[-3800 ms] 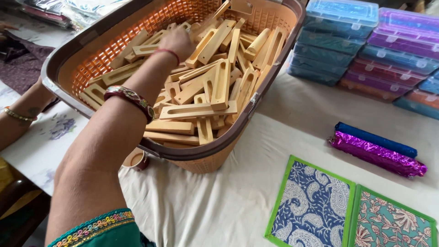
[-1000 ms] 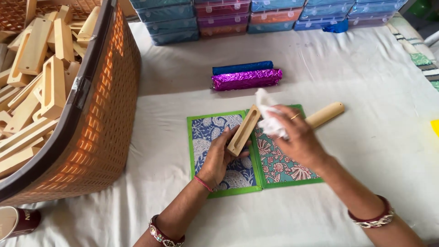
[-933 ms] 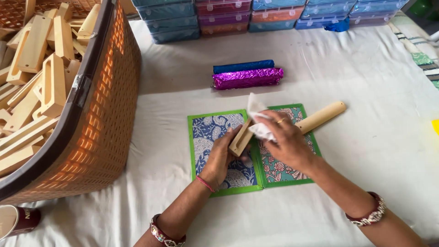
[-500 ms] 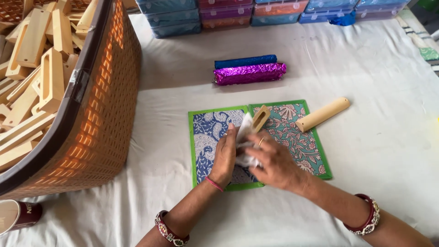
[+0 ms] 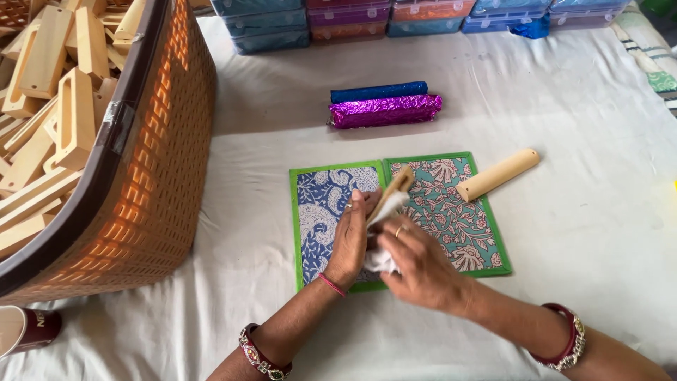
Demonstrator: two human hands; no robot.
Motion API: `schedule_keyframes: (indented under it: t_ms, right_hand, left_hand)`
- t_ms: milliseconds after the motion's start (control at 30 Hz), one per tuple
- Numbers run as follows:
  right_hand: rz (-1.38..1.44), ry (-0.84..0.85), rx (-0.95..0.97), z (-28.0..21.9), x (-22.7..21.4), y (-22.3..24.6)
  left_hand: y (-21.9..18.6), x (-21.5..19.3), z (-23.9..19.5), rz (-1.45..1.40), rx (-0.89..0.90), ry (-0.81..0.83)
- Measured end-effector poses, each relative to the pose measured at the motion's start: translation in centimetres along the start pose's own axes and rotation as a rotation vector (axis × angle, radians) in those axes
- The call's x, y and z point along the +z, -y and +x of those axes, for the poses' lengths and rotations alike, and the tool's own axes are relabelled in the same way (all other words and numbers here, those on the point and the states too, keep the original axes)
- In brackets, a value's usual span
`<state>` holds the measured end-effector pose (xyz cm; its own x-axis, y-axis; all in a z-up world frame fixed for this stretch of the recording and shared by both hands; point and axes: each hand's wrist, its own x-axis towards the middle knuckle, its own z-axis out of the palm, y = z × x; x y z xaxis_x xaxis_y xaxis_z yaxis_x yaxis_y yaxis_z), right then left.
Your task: The person wipes wooden handle pieces clean with a white cloth, then wraps each piece in metallic foil, pressing and rolling the foil around the wood. Finished foil-wrapped rolls accumulate on the table beside the work area.
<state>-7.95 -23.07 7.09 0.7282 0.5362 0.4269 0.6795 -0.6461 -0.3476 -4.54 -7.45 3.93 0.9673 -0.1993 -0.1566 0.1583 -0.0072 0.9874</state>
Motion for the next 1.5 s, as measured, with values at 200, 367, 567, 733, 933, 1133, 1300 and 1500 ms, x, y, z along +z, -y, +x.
schedule_keyframes:
  t_ms: [200,367,567,733,933,1133,1300,1500]
  right_hand:
    - [-0.062,0.021,0.047,-0.2,0.4,-4.9]
    - [-0.155,-0.016,0.032,0.1,0.2,-4.4]
    - [0.11,0.054,-0.082,-0.9,0.1,-0.8]
    - [0.072,-0.057,-0.188,0.2,-0.6,1.2]
    - [-0.064,0.009,-0.083,0.9,-0.2,-1.1]
    - [-0.16,-0.311,0.124,0.6,-2.5,-6.6]
    - [0.782,-0.387,0.608,-1.0,-2.2,-12.1]
    - [0.895,-0.274,0.468,-0.4,-1.3,-8.2]
  left_hand:
    - [0.2,-0.1,0.1,-0.009,0.01,0.039]
    - [0.3,0.0,0.1,0.06,0.035,0.009]
    - [1.0,-0.3,0.3,-0.059,-0.008,0.048]
    - [0.9,-1.1,0.5,-0.423,-0.164,0.066]
    - [4.6,-1.1,1.3,-0.3,-0.203,-0.06]
    - [2.4,-0.5,0.8,-0.118,-0.002,0.018]
    - [-0.6,-0.6,0.4,-0.312,-0.118,0.117]
    - [0.4,-1.6,1.1,-0.552,-0.243,0.348]
